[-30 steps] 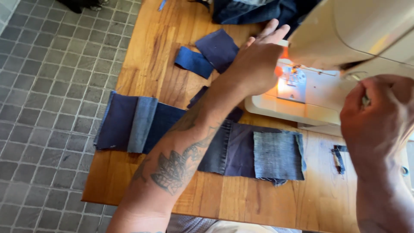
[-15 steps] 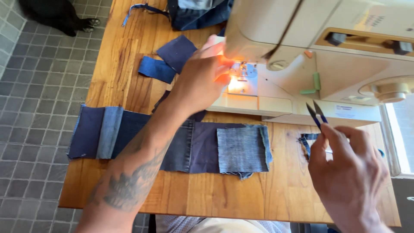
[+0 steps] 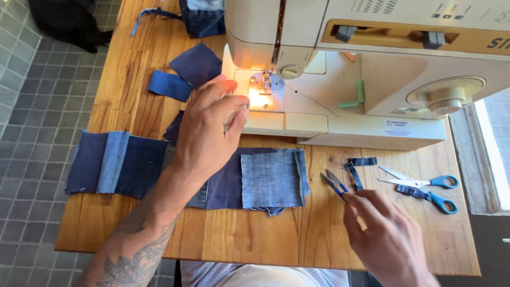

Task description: Sew denim fabric strips together using a sewing machine and trim with scissors

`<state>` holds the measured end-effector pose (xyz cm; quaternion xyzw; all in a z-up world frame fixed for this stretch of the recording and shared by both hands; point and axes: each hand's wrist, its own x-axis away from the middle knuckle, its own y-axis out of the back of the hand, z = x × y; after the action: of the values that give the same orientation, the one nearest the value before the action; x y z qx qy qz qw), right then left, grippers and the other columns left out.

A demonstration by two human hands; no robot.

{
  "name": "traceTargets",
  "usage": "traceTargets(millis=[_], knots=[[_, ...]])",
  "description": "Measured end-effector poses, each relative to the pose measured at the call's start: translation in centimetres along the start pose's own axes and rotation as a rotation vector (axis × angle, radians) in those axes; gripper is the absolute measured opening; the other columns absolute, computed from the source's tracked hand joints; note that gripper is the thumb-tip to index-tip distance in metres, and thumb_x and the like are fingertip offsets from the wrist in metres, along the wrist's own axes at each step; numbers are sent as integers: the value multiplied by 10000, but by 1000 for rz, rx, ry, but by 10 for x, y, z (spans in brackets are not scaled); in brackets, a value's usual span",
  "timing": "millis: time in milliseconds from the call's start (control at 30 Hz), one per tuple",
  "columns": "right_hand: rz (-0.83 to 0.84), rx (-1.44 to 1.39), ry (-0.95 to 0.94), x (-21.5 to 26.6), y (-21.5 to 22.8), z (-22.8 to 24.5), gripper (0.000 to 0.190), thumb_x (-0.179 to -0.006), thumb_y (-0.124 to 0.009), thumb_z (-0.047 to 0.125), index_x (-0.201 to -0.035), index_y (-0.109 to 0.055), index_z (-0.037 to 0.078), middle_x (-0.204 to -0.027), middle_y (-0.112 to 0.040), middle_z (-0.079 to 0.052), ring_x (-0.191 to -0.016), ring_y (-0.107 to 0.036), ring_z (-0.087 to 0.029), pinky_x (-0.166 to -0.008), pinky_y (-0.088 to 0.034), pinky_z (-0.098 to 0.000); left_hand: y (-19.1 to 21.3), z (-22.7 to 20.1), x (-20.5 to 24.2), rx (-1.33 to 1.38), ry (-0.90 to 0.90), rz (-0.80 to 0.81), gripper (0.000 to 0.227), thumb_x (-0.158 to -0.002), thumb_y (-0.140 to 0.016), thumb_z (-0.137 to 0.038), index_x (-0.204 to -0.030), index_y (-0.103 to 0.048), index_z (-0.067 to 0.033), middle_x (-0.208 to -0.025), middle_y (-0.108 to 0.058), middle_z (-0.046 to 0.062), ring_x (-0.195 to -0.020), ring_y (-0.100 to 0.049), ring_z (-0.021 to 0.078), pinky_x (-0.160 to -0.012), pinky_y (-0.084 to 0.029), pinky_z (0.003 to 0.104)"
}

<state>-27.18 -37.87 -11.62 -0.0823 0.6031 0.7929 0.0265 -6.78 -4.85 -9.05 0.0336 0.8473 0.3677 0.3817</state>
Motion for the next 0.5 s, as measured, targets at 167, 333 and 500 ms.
traceTargets(millis=[167,333,500], knots=[[-47,19,81,-1,-9,-3,195,-1056,-760,268,-1215,-848,197,-1106,-805,25,-875,-797,-251,-558,-627,-448,-2,-1,-3,22,-16,98,219,-1116,-789,-107,-1324,-821,-45,-1475,-735,231,-1518,-632,462,-1251,-514,555],[-142,-46,217,-26,14,13,94,-1061,-785,218,-1104,-853,168,-1063,-809,9,-853,-767,-252,-686,-619,-439,-24,-7,7,-363,-75,247,849,-1196,-371,-726,-1737,-611,-118,-1854,-506,108,-1740,-417,301,-1427,-201,589],[-194,-67,353,-55,42,37,104,-1076,-805,215,-1115,-846,128,-1021,-812,-7,-840,-759,-243,-704,-613,-408,-23,-10,20,-349,-166,148,503,-1226,-599,-392,-1580,-751,-69,-1651,-730,133,-1598,-618,325,-1386,-405,515]])
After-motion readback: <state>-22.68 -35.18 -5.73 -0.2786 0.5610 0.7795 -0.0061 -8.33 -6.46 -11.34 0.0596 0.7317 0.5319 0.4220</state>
